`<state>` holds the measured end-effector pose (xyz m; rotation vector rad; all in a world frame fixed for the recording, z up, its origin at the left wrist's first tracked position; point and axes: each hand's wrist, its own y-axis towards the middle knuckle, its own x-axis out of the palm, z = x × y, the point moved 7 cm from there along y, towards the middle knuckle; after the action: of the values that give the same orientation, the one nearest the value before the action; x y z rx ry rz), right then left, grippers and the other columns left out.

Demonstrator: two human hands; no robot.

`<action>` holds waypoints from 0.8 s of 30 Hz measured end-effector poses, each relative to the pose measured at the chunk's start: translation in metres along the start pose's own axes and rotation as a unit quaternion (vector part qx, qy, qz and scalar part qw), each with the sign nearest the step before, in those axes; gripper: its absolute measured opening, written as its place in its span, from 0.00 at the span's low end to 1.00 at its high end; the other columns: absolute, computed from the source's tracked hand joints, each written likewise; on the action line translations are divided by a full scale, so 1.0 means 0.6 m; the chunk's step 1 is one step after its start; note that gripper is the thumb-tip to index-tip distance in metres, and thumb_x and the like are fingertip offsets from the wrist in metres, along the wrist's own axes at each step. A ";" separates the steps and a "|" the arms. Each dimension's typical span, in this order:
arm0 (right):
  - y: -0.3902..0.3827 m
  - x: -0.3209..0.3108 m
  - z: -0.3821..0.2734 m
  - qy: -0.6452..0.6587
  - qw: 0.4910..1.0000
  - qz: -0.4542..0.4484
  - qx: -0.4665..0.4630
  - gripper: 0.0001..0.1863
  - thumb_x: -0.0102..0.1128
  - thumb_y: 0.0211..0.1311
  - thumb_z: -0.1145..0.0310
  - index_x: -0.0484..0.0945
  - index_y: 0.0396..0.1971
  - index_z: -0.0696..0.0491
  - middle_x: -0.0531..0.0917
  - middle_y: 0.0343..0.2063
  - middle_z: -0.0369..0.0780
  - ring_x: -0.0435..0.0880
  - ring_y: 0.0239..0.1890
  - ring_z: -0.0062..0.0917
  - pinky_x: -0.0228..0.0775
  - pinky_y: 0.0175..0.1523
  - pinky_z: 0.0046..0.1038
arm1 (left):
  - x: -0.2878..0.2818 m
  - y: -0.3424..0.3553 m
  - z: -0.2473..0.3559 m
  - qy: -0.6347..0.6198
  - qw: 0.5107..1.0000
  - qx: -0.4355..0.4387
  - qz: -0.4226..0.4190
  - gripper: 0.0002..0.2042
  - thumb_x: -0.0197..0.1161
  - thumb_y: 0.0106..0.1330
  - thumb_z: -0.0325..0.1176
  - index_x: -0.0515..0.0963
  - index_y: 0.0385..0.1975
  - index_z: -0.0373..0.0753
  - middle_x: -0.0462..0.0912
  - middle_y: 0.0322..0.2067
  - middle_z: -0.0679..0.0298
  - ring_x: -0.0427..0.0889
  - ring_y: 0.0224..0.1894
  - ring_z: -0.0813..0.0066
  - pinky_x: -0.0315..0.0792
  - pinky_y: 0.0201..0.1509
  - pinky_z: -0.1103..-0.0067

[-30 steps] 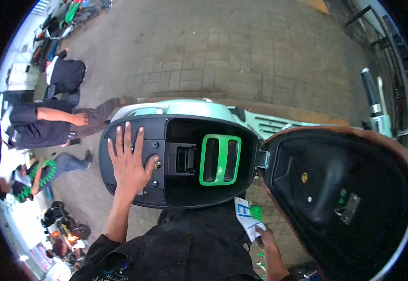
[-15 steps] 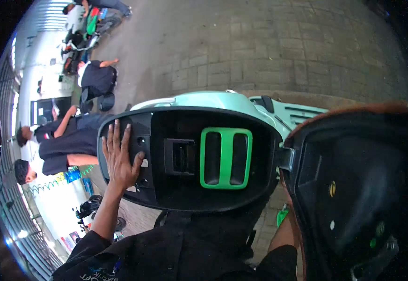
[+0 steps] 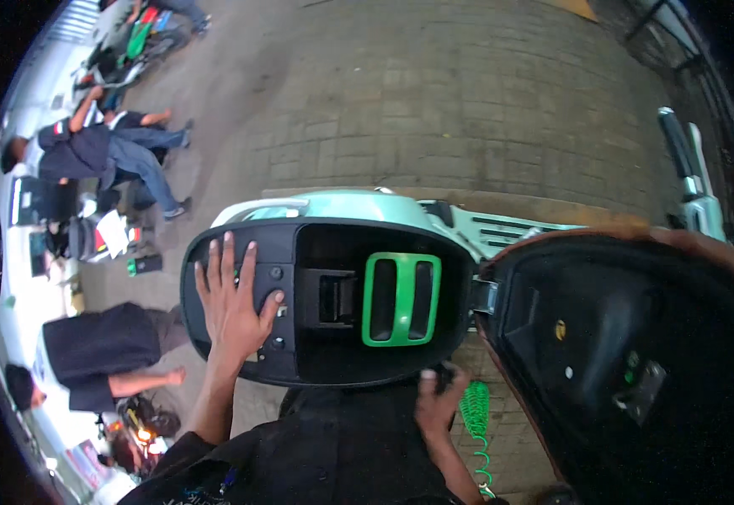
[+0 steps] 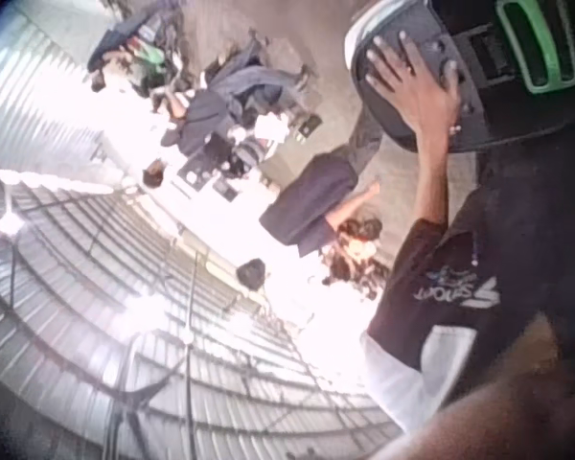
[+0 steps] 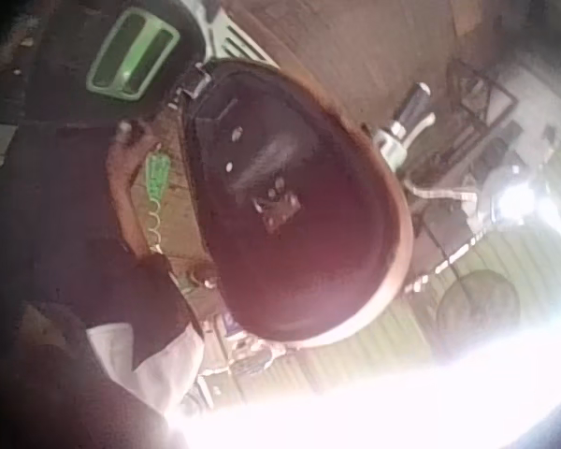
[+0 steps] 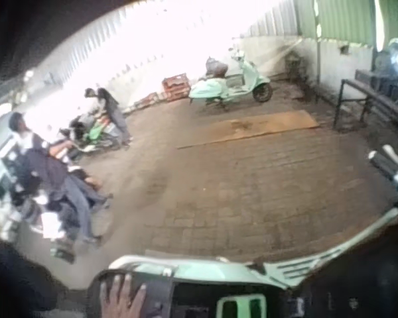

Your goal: The person works on the internal components of a light blue electric scooter. They handle a green battery pack, use a T-handle socket wrench to tighten or loosen bolts inside the compartment under the seat, and manipulate various wires and connectors.

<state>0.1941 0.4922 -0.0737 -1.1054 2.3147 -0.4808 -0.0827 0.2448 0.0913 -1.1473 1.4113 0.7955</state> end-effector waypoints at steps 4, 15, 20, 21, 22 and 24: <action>0.102 0.126 -0.182 -0.172 0.955 -0.046 -0.236 0.59 0.80 0.48 0.43 0.52 0.69 0.61 0.57 0.65 0.58 0.55 0.70 0.54 0.48 0.71 0.56 | -0.006 0.007 0.009 -0.018 0.999 0.019 0.022 0.39 0.62 0.64 0.54 0.64 0.73 0.41 0.52 0.77 0.48 0.48 0.78 0.43 0.40 0.77 0.44; 0.162 0.163 -0.139 -0.079 0.983 -0.096 -0.133 0.52 0.77 0.52 0.69 0.48 0.69 0.64 0.65 0.62 0.58 0.77 0.57 0.47 0.72 0.61 0.44 | -0.004 0.023 0.008 -0.006 0.999 -0.009 -0.050 0.40 0.61 0.63 0.60 0.67 0.71 0.42 0.53 0.76 0.46 0.46 0.79 0.42 0.39 0.77 0.42; 0.150 0.174 -0.117 0.056 0.976 -0.208 0.021 0.55 0.78 0.56 0.56 0.49 0.69 0.68 0.64 0.62 0.60 0.74 0.61 0.46 0.68 0.65 0.44 | 0.007 0.015 0.001 0.049 0.995 0.004 -0.085 0.38 0.49 0.71 0.63 0.63 0.72 0.39 0.52 0.76 0.43 0.46 0.79 0.40 0.36 0.78 0.44; 0.144 0.177 -0.146 -0.038 0.978 -0.205 -0.017 0.61 0.79 0.51 0.49 0.47 0.69 0.69 0.61 0.63 0.61 0.69 0.64 0.49 0.63 0.68 0.47 | 0.011 0.011 -0.002 0.053 0.995 0.006 -0.088 0.39 0.45 0.72 0.64 0.63 0.72 0.38 0.53 0.75 0.42 0.47 0.78 0.39 0.37 0.77 0.43; 0.142 0.181 -0.175 -0.131 0.970 -0.195 -0.056 0.67 0.81 0.47 0.43 0.44 0.69 0.70 0.59 0.63 0.62 0.64 0.66 0.52 0.58 0.70 0.50 | 0.016 0.009 -0.003 0.064 0.994 0.019 -0.082 0.39 0.43 0.73 0.65 0.62 0.73 0.38 0.53 0.75 0.39 0.48 0.78 0.36 0.38 0.77 0.41; 0.142 0.209 -0.199 -0.235 0.949 -0.195 -0.079 0.77 0.82 0.36 0.33 0.41 0.70 0.71 0.55 0.63 0.65 0.55 0.69 0.57 0.49 0.72 0.57 | 0.019 0.007 -0.009 0.041 0.995 0.002 -0.095 0.40 0.41 0.72 0.68 0.64 0.72 0.41 0.59 0.73 0.39 0.53 0.76 0.33 0.42 0.74 0.38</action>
<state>0.0052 0.4546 -0.0604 -1.5738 1.7450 -0.1429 -0.0878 0.2389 0.0806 -1.3018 1.3458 0.6161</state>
